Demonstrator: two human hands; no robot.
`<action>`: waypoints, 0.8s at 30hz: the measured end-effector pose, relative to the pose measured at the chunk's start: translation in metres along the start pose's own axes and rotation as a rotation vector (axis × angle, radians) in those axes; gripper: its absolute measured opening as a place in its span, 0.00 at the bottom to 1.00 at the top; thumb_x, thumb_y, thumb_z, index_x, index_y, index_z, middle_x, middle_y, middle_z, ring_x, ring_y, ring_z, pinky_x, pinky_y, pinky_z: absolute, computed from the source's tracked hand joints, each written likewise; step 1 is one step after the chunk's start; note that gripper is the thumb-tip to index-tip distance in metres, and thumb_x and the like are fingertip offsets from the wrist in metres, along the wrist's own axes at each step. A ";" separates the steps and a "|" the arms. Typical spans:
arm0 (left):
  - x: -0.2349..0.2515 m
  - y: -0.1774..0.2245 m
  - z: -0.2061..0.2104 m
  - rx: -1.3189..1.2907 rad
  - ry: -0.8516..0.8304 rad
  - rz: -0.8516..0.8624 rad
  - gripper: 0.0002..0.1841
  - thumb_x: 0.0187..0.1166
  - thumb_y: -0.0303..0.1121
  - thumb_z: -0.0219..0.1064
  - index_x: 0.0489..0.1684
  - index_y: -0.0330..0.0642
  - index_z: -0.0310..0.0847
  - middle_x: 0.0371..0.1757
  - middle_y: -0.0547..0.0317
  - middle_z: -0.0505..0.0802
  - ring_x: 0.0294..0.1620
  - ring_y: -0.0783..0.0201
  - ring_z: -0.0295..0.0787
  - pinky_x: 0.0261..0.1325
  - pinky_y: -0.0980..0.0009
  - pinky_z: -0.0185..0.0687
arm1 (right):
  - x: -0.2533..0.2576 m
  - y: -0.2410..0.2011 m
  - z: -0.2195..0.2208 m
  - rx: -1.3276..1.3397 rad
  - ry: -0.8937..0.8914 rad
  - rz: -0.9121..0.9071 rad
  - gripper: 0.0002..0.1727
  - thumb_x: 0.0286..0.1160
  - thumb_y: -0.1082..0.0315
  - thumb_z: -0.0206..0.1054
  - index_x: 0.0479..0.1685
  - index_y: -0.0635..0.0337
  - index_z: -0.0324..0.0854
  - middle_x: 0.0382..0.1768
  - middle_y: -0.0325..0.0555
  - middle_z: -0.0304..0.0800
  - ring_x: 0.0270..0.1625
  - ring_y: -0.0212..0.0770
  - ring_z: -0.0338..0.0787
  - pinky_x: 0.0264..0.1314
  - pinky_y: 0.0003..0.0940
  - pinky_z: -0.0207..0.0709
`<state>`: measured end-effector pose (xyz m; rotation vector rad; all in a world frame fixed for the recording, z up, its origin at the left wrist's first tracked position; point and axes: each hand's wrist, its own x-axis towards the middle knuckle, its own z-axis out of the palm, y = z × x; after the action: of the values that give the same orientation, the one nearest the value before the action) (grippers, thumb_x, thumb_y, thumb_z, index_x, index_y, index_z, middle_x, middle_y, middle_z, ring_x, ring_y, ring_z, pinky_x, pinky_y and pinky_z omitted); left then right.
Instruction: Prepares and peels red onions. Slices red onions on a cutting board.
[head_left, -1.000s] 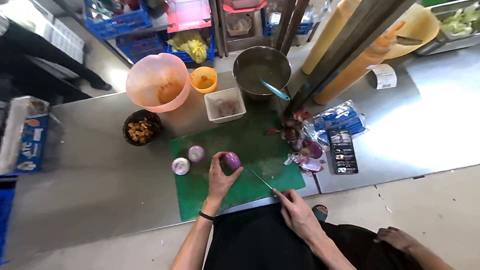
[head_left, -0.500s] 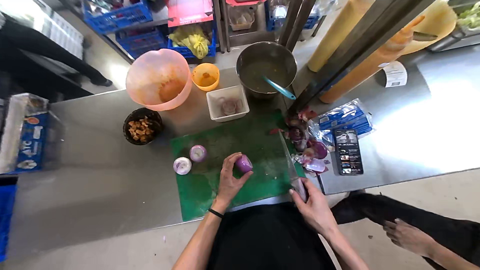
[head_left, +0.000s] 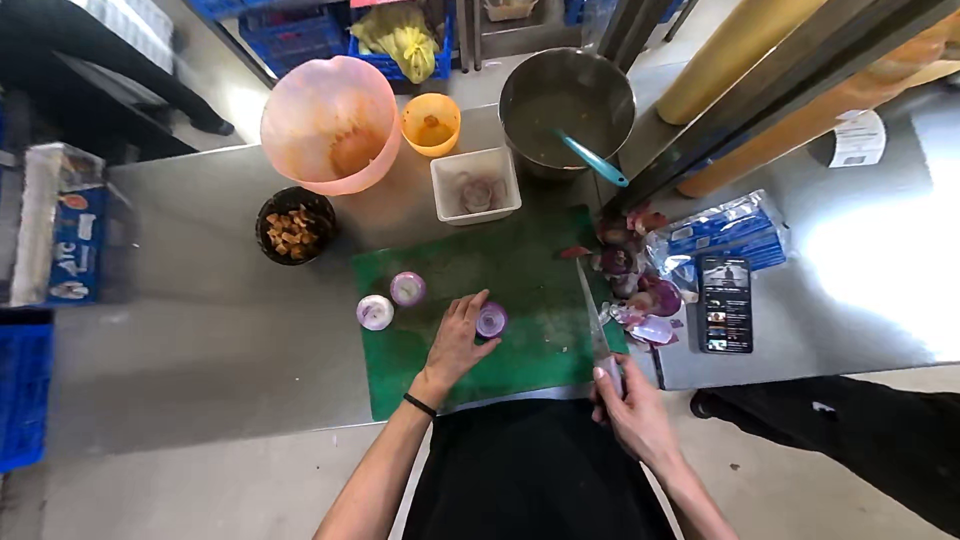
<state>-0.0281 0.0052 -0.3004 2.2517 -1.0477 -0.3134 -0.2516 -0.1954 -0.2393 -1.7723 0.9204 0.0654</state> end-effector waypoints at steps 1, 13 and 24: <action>0.000 0.002 0.000 -0.047 0.011 -0.008 0.49 0.57 0.40 0.88 0.85 0.41 0.65 0.76 0.43 0.81 0.75 0.44 0.79 0.76 0.50 0.78 | 0.000 0.000 0.001 0.004 0.004 -0.014 0.22 0.87 0.55 0.58 0.69 0.59 0.73 0.25 0.39 0.89 0.18 0.37 0.89 0.21 0.34 0.88; 0.011 0.056 -0.043 -1.019 0.107 -0.094 0.37 0.74 0.44 0.76 0.84 0.52 0.65 0.76 0.59 0.81 0.71 0.65 0.83 0.71 0.67 0.83 | 0.004 0.004 0.009 -0.091 0.078 -0.185 0.24 0.77 0.61 0.62 0.70 0.61 0.74 0.28 0.40 0.86 0.21 0.32 0.83 0.24 0.33 0.83; 0.015 0.062 -0.044 -1.407 0.039 -0.059 0.37 0.77 0.55 0.71 0.86 0.56 0.62 0.81 0.53 0.79 0.80 0.56 0.76 0.79 0.60 0.75 | 0.005 -0.004 0.010 -0.096 0.048 -0.139 0.24 0.83 0.53 0.60 0.70 0.57 0.76 0.27 0.38 0.88 0.21 0.32 0.86 0.24 0.34 0.86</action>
<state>-0.0355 -0.0172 -0.2266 0.9903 -0.4237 -0.7319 -0.2423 -0.1889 -0.2428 -1.9303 0.8376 -0.0229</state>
